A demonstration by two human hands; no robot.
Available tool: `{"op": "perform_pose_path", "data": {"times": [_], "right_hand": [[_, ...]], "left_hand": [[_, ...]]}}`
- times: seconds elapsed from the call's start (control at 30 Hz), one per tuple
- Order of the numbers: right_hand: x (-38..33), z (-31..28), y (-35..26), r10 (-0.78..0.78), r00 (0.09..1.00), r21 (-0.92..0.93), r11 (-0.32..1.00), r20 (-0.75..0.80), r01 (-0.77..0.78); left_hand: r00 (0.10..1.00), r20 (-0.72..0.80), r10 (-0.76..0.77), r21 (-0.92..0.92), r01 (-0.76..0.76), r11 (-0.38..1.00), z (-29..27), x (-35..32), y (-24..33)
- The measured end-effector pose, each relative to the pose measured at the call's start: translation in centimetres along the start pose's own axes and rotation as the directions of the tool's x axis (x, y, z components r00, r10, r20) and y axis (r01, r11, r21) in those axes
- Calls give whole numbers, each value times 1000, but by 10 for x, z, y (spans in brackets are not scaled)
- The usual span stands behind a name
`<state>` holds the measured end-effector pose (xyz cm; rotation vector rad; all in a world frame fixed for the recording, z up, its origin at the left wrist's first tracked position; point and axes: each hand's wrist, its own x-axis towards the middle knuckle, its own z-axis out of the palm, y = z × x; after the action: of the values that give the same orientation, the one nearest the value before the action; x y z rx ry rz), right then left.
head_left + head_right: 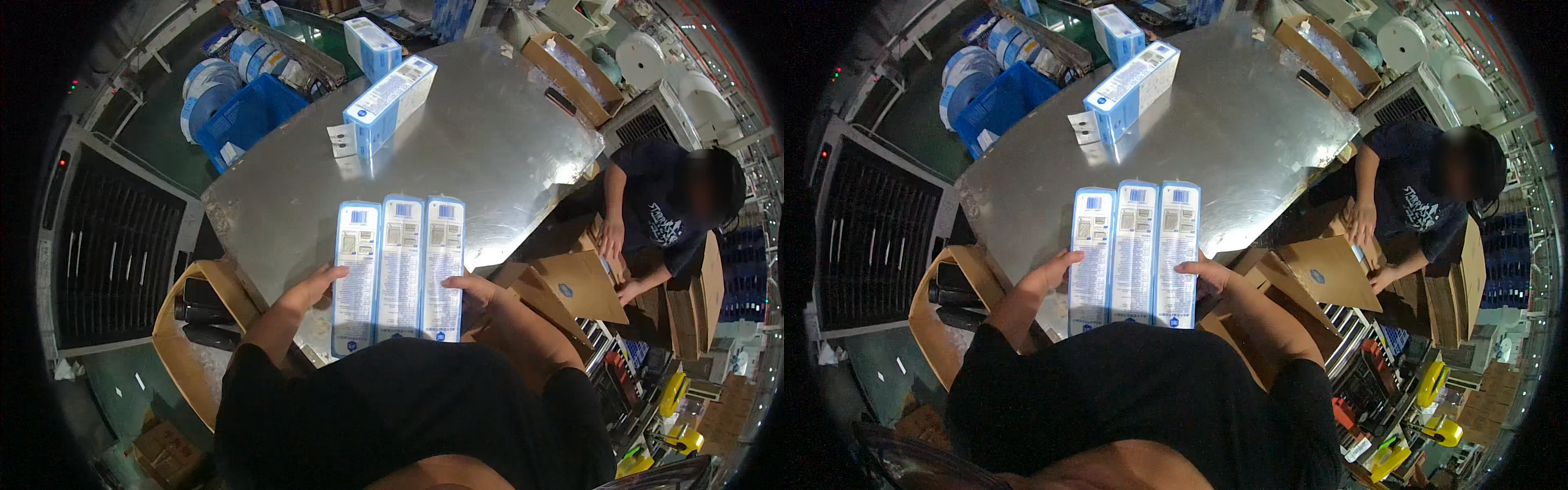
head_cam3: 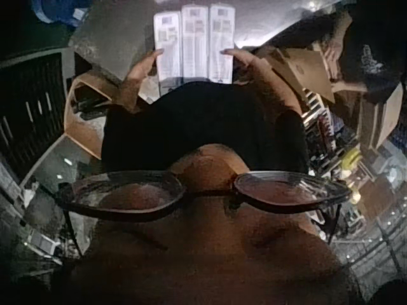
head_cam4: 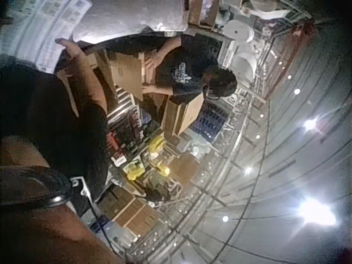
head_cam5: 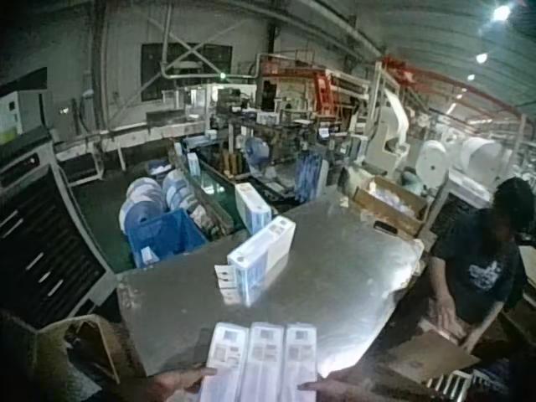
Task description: The person places several product boxes into a cardboard box, adds packing material, and moves the finished box onto a conveyor belt.
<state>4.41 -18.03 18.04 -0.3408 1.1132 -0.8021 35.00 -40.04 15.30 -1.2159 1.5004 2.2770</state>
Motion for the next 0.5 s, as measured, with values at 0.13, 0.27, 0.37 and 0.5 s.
{"op": "perform_pose_path", "data": {"times": [0.13, 0.27, 0.37, 0.5], "right_hand": [[-19, -13, 6, -381, 925, -169, 911, 8, 377], [-119, 12, -26, -554, 816, -416, 790, -166, 451], [-203, 7, -36, -710, 679, -699, 581, -186, 417], [-347, 0, -23, -714, 640, -819, 528, -284, 226]], "left_hand": [[917, 144, 371, -28, -371, 928, 23, -26, 35], [847, 214, 486, 128, -518, 846, 76, -54, 72], [880, 269, 391, 333, -466, 819, 142, -67, 97], [830, 388, 400, 423, -546, 723, 244, -69, 89]]}}
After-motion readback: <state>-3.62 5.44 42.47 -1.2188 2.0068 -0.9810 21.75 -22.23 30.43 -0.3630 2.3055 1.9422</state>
